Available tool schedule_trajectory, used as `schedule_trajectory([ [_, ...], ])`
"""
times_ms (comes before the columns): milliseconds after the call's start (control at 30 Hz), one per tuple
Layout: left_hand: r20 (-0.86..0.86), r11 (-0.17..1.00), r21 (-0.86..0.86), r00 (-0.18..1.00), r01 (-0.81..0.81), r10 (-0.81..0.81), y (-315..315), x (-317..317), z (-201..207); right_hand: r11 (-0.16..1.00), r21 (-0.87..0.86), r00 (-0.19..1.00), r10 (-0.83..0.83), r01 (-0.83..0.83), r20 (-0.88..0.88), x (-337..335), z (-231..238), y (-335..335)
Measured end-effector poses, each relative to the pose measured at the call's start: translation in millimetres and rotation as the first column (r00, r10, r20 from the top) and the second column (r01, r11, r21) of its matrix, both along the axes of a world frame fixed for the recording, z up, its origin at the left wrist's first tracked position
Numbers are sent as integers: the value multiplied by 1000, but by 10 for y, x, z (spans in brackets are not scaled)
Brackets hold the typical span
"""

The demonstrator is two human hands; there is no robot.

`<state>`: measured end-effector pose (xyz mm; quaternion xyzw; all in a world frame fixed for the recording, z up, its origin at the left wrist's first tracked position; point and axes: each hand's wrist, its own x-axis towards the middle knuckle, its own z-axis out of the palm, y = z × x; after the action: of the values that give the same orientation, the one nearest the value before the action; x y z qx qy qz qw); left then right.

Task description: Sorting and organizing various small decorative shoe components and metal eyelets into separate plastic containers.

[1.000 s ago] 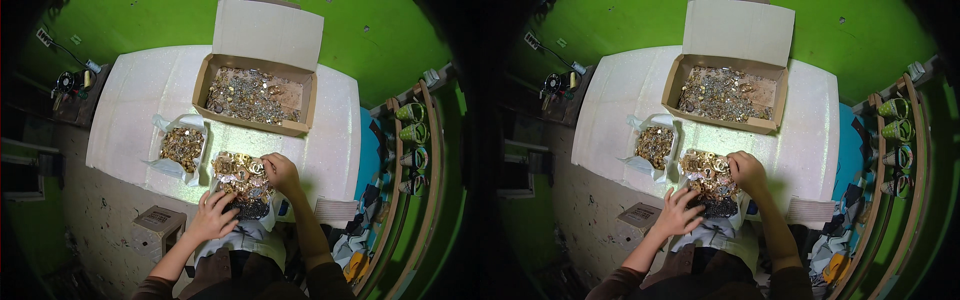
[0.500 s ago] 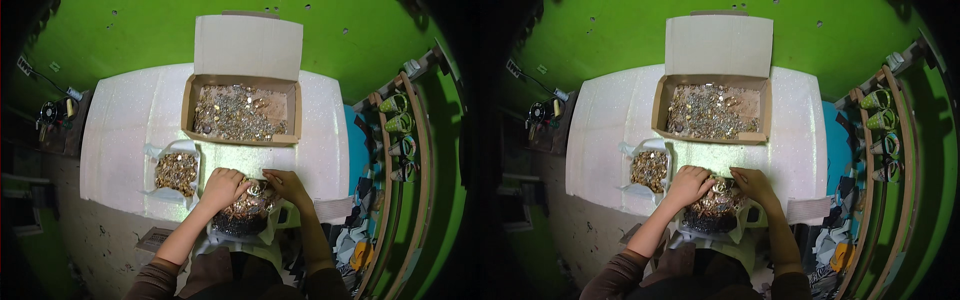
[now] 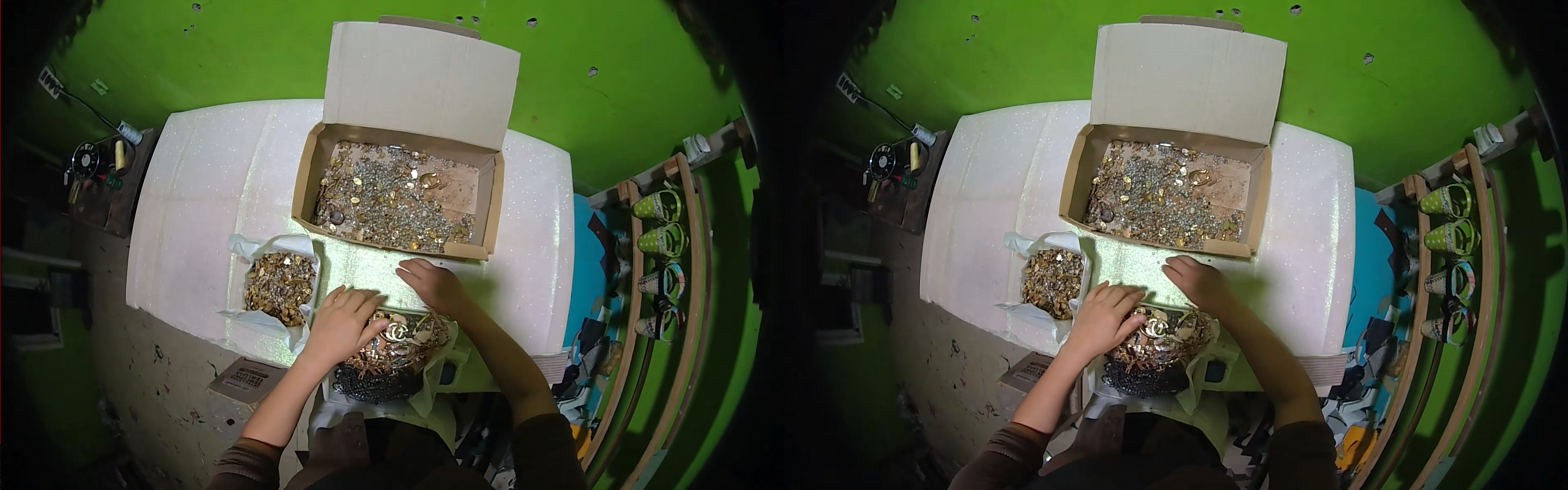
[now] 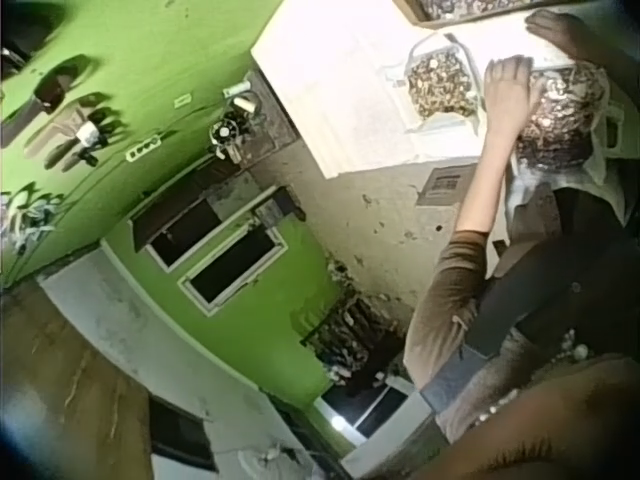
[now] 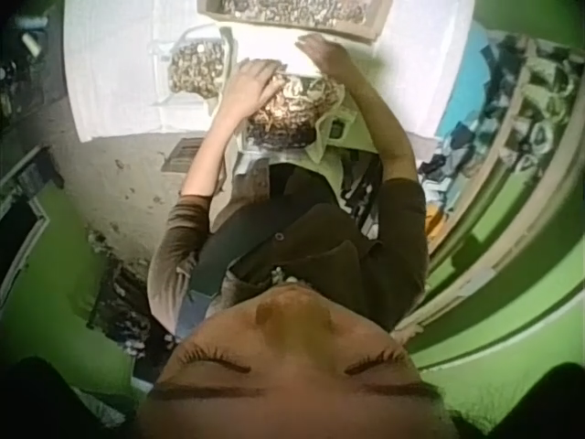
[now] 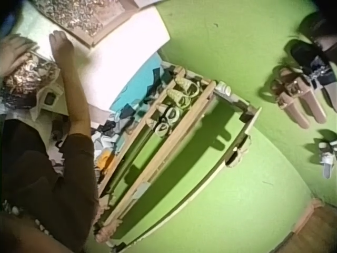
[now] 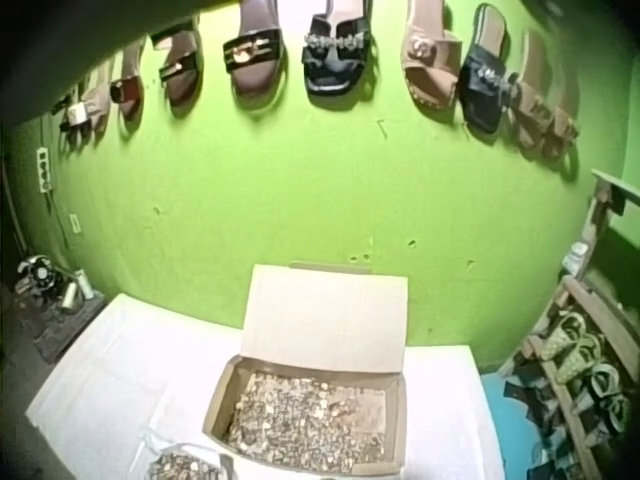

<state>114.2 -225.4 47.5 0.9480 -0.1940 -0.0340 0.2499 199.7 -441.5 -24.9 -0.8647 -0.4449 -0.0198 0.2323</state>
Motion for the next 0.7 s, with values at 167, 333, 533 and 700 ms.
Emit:
schedule_trajectory([
  [167,38,998,-11,997,-62,62,-16,23,46,999,-27,993,38,-36,109,88,-122,203],
  [333,27,994,-1,993,-111,111,-27,10,28,990,-128,993,70,-58,91,132,-241,216],
  [533,-20,981,-50,982,-186,185,-21,50,-6,994,-87,906,99,-69,412,199,-290,385],
  [700,-26,978,-78,981,-195,193,-23,34,-26,978,-195,918,145,-76,369,189,-346,390],
])
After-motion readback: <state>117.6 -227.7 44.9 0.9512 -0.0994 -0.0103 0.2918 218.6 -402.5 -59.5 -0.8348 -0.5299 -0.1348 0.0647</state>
